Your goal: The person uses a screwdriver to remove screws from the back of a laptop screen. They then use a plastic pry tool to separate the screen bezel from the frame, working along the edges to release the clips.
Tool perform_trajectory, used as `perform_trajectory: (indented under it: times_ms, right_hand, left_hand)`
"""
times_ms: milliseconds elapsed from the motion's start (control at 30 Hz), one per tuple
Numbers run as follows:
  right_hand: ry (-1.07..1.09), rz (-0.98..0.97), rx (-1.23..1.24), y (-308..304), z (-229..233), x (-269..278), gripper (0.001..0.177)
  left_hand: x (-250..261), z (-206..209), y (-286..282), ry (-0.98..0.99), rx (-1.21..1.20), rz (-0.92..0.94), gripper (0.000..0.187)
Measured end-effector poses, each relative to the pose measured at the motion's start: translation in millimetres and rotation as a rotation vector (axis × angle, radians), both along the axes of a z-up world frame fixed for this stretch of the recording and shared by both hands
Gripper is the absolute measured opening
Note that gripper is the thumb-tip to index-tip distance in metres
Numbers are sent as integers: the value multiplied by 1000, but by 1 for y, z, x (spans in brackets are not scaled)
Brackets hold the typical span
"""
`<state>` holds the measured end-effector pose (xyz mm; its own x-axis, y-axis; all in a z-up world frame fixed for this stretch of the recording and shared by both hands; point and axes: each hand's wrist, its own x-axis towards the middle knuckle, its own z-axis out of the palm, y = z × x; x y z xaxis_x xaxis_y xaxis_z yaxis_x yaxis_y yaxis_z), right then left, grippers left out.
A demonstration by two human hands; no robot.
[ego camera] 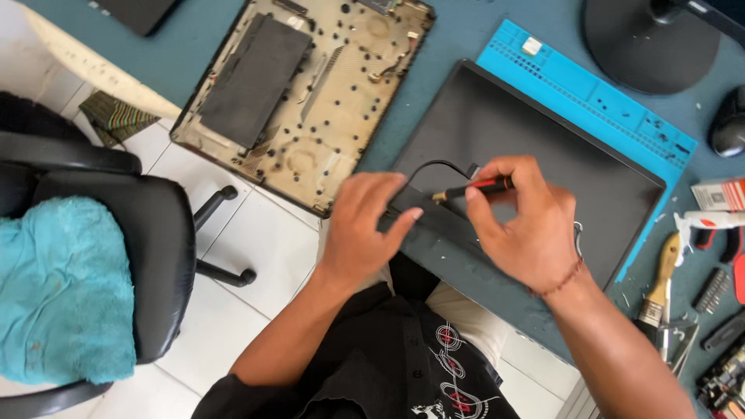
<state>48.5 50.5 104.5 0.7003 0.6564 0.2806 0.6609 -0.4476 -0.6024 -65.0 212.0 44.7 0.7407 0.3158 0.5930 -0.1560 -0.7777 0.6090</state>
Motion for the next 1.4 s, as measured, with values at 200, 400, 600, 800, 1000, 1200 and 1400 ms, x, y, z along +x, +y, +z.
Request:
perform_trajectory:
  times_ms: [200,400,600,800,1000,1200,1400]
  right_hand:
    - [-157,141,67,34,-21,8,17]
    - [-235,295,30,61,-34,11,16]
    - [-203,361,52,67,-35,11,15]
    - [-181,373,21,68,-35,11,11]
    - [-213,387,-56,65,-40,14,12]
    - [-326,572,-280,75,-5,12,21]
    - [-190,693,-549,82,7,10,14]
  left_hand:
    - [-13,-47,5,22,40,100,56]
    - [-20,-47,-6,93,26,139,48]
    - [-18,-53,-7,114,-15,155,42]
    - [-16,-58,-8,91,-48,170,40]
    - [-16,-62,-8,122,-60,156,38]
    - [-17,-64,-9,146,-106,152,38]
    - [-16,-71,-11,100,-88,183,40]
